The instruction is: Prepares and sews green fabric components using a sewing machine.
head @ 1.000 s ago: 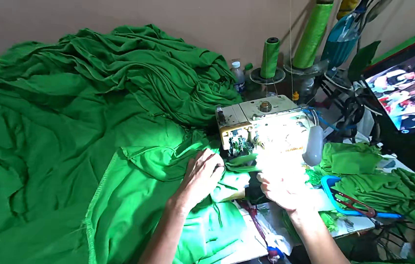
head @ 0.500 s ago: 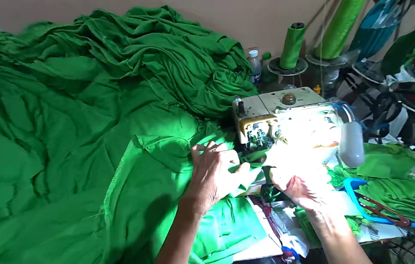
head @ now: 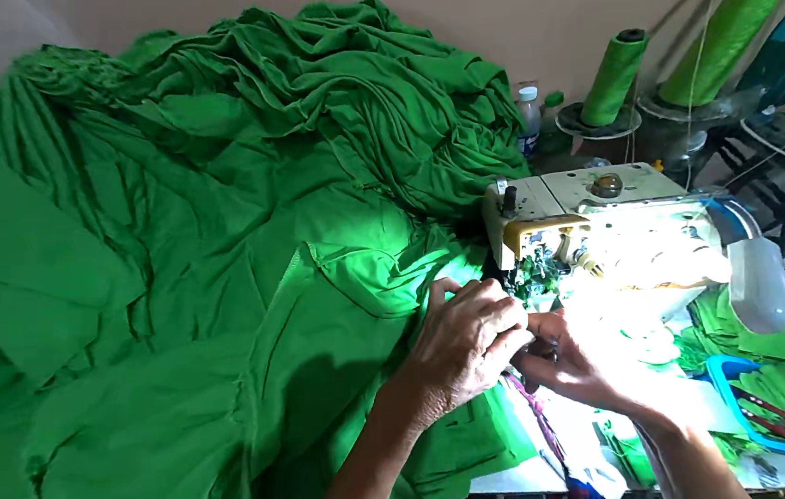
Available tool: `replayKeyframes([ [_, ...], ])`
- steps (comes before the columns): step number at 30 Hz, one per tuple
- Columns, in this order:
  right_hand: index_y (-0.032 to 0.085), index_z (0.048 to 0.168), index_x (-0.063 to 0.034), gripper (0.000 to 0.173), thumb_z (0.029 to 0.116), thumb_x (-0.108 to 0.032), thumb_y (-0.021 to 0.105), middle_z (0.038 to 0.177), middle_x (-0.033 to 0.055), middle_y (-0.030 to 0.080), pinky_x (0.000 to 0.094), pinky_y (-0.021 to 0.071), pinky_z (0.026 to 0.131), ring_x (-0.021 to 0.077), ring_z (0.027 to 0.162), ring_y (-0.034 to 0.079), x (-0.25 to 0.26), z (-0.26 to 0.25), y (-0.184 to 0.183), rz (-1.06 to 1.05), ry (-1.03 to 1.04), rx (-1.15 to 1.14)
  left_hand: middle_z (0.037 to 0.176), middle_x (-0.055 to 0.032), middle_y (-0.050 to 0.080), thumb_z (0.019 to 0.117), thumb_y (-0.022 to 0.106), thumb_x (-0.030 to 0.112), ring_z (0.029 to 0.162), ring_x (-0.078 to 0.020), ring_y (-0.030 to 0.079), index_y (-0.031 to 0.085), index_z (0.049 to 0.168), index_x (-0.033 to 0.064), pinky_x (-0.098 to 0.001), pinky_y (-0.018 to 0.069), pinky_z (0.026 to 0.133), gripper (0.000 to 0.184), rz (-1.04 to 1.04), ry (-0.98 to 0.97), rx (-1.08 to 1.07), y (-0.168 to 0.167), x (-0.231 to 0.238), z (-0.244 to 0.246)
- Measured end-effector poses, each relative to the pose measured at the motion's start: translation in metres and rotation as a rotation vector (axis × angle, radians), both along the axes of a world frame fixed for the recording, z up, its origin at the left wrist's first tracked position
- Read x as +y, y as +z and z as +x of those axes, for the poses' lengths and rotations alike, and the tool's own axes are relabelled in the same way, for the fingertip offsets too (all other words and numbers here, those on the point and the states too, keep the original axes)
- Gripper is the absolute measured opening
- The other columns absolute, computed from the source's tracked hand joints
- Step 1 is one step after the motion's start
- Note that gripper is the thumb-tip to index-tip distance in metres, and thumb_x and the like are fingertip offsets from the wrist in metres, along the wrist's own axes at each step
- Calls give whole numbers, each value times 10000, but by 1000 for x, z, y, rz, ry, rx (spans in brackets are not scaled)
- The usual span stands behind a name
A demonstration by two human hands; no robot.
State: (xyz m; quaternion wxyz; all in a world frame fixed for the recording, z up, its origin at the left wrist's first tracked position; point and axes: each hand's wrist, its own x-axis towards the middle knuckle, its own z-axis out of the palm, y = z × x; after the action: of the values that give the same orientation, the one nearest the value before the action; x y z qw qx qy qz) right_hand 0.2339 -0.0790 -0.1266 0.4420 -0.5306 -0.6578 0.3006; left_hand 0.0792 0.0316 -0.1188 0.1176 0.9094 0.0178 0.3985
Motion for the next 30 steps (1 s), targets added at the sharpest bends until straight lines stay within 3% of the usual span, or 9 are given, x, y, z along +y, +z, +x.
replayKeyframes([
  [2, 656, 909, -97, 61, 941, -132, 617, 693, -141, 626, 95, 491, 498, -94, 541, 563, -3, 3, -1, 1, 73, 97, 868, -52, 694, 882, 726, 145, 889, -124, 643, 696, 912, 50, -350, 423, 909, 104, -162, -114, -9, 2, 2, 6],
  [4, 622, 829, -144, 104, 931, -157, 638, 633, -170, 558, 89, 463, 459, -103, 509, 527, -12, -3, 0, 32, 73, 152, 954, -98, 695, 850, 781, 175, 948, -134, 654, 675, 1009, -19, -297, 514, 897, 272, -313, -263, 53, 4, 5, 10],
  [8, 648, 891, -52, 119, 904, -170, 651, 660, -105, 573, 80, 428, 472, -114, 526, 484, -39, -31, -14, 146, -164, 100, 947, -116, 729, 842, 716, 535, 976, -249, 688, 738, 926, 23, -519, 445, 983, 520, -166, -211, 275, 0, 3, 9],
  [11, 700, 983, 47, 193, 914, -131, 672, 686, -39, 610, 98, 407, 501, -89, 534, 456, -51, -46, -38, 145, -308, 162, 935, -100, 730, 877, 567, 705, 1003, -256, 692, 728, 845, 60, -561, 417, 1035, 665, -65, -106, 260, -13, 5, 4],
  [13, 696, 1080, 44, 221, 928, -116, 681, 748, -32, 666, 94, 434, 524, -97, 553, 480, -50, -51, -59, 165, -355, 225, 1050, -99, 749, 935, 522, 666, 1109, -246, 684, 755, 936, 73, -552, 411, 1077, 638, -74, -89, 231, -25, 9, 2],
  [15, 678, 1046, -26, 189, 934, -177, 698, 679, -93, 606, 97, 425, 531, -97, 552, 471, -41, -46, -75, 223, -392, 260, 1151, -123, 747, 958, 540, 584, 1172, -245, 676, 771, 1033, 46, -534, 415, 1088, 590, -86, -50, 163, -30, 11, 1],
  [18, 665, 989, -166, 126, 909, -235, 734, 692, -187, 624, 80, 463, 538, -119, 570, 524, -24, -35, -73, 266, -360, 362, 1154, -113, 754, 1001, 509, 506, 1161, -203, 680, 767, 1089, 26, -453, 416, 1100, 552, -141, 25, 49, -31, 12, 0],
  [24, 657, 929, -252, 103, 889, -228, 749, 662, -224, 604, 68, 427, 513, -128, 537, 490, -21, -30, -66, 233, -285, 445, 1069, -61, 739, 1016, 547, 267, 1085, -154, 648, 785, 944, 87, -369, 433, 1016, 307, -164, 144, -53, -30, 15, -7],
  [30, 671, 912, -242, 55, 922, -204, 709, 626, -215, 595, 60, 392, 462, -131, 499, 469, -23, -32, -62, 235, -290, 456, 1159, -84, 726, 1014, 545, 262, 1215, -233, 617, 794, 998, 89, -466, 419, 1061, 303, -181, 182, -3, -31, 11, -6],
])
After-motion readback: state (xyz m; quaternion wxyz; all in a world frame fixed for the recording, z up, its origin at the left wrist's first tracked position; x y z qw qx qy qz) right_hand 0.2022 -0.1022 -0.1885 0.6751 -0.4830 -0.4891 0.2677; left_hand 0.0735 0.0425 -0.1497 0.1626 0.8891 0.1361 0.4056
